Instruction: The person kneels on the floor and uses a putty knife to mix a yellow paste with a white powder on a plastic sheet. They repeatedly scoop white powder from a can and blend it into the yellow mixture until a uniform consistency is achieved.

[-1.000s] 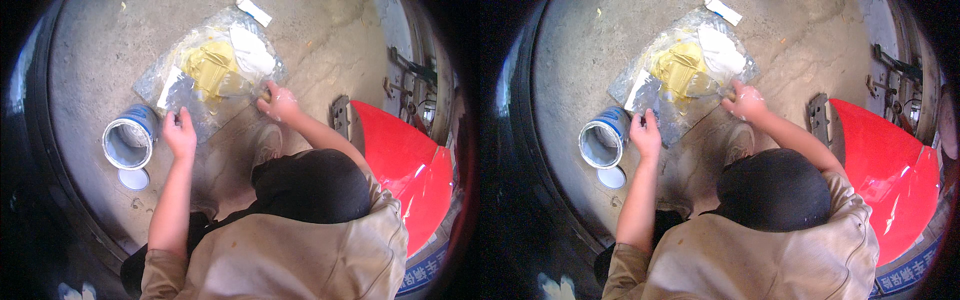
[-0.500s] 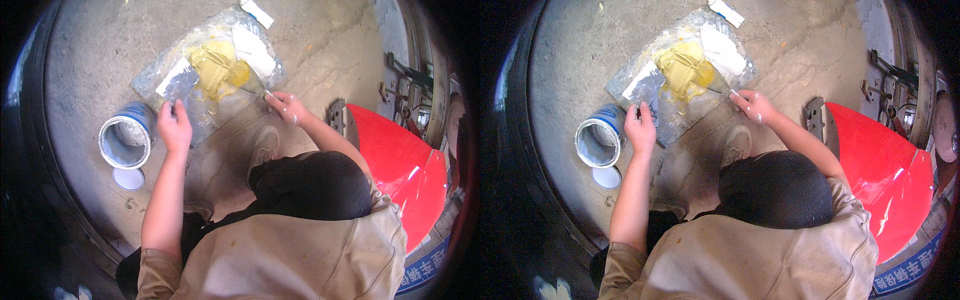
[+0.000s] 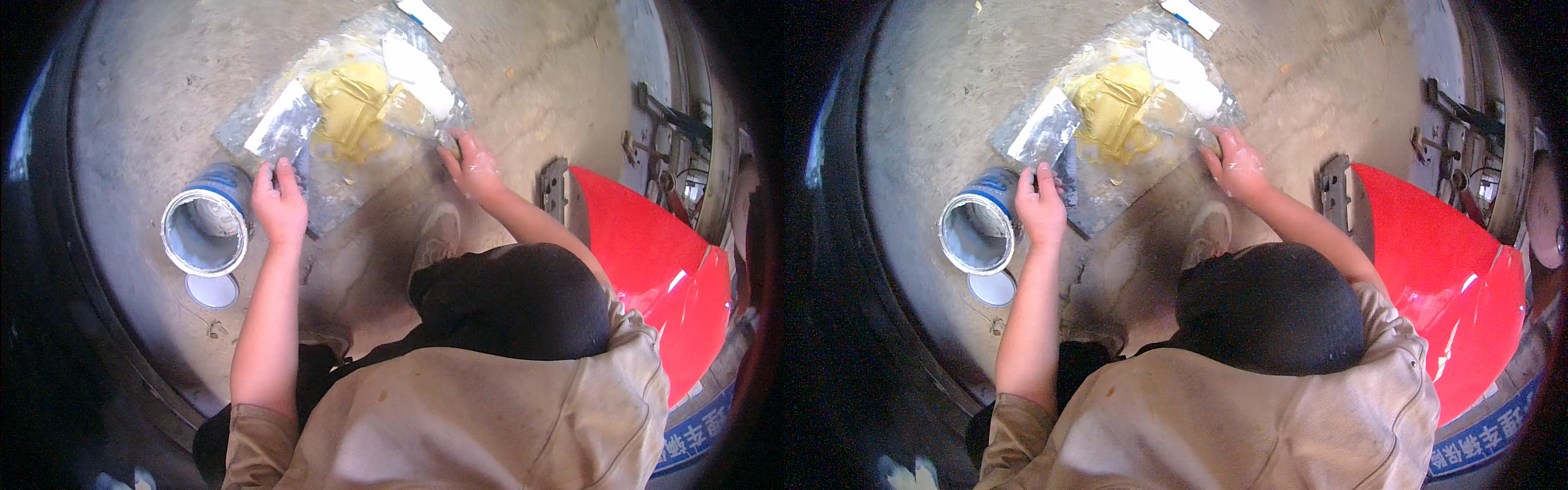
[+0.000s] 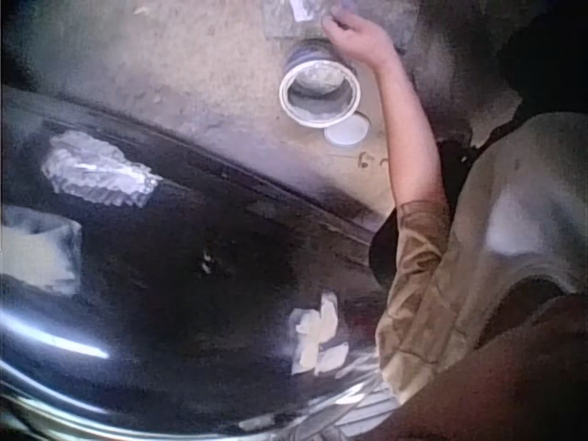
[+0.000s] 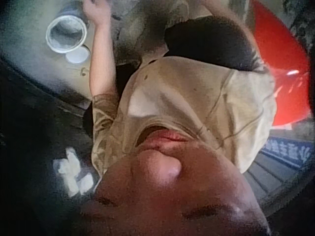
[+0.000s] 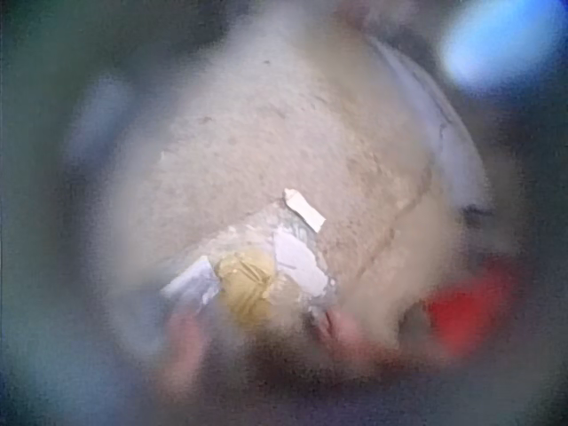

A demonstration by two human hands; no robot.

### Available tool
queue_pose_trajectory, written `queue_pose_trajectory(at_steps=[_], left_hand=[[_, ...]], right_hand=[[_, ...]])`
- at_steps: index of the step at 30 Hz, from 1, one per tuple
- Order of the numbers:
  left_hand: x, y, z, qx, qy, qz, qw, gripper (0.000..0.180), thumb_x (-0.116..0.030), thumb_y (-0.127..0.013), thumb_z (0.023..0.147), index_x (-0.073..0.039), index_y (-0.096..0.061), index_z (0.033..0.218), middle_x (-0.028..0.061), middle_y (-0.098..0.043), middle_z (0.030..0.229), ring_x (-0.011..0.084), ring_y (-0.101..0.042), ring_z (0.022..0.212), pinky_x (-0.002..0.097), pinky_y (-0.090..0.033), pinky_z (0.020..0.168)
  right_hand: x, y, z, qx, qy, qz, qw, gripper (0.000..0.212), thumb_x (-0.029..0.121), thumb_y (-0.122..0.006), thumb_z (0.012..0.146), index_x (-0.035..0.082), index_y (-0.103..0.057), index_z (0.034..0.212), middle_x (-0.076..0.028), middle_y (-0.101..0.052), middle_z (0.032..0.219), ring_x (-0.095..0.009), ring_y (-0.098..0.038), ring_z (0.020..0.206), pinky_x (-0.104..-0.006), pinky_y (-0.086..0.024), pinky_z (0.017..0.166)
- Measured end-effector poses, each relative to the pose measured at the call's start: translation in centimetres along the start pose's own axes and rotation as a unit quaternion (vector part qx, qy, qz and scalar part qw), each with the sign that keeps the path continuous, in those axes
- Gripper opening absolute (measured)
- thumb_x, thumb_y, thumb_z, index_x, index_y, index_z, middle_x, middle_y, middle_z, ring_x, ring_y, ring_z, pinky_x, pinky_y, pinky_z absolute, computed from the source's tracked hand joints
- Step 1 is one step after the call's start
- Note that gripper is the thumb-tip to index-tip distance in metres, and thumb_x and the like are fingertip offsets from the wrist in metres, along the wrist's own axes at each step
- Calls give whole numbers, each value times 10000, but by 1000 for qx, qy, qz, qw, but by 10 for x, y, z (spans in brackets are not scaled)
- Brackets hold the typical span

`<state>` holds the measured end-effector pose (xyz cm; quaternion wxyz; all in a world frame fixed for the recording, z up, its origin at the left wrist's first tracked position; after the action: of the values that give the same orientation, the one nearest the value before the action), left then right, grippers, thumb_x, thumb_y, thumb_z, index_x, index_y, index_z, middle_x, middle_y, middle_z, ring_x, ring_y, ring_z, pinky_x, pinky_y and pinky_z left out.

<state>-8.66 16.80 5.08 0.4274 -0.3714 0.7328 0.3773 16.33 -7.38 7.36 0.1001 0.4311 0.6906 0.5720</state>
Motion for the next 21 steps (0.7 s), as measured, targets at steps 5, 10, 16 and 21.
queue_pose_trajectory(at_steps=[5, 10, 16, 21], left_hand=[[-2, 1, 4, 32, 2, 12, 999, 260, -215, -587, 1017, 2, -589, 875, 20, -602, 703, 79, -544, 625, 252, -449, 583], [-11, 5, 10, 40, 16, -9, 999, 257, -237, -572, 1032, -13, -596, 906, 10, -604, 742, 69, -542, 656, 236, -452, 596], [-18, 10, 13, 49, 10, 23, 999, 292, -258, -546, 1042, -20, -571, 874, 22, -594, 740, 87, -539, 656, 243, -447, 608], [-28, 21, 17, 33, -7, 17, 999, 280, -244, -539, 1045, -40, -538, 852, 27, -575, 727, 99, -527, 643, 250, -443, 618]], right_hand=[[-2, -18, 6, -16, 42, -40, 998, 446, 287, -646, 923, 93, -514, 1303, -220, -571, 1181, -415, -599, 1053, -497, -506, 883], [-1, -40, 16, 30, 54, -27, 998, 415, 258, -665, 900, 91, -539, 1259, -204, -575, 1137, -390, -593, 1072, -475, -499, 910], [0, -30, 16, -3, 71, -18, 997, 425, 269, -696, 865, 67, -563, 1213, -194, -578, 1132, -382, -576, 1098, -468, -491, 915], [70, -38, 33, -24, 346, -11, 938, 383, 300, -711, 834, 65, -614, 1120, -169, -587, 1112, -353, -580, 1083, -465, -488, 895]])
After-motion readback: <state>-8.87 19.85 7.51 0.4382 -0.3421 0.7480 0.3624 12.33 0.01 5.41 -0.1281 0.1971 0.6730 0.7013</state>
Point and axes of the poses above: each hand's wrist, its own z-axis towards the middle knuckle, its own y-axis out of the back of the hand, x = y × z, the point moved 4 cm from there along z, towards the middle knuckle
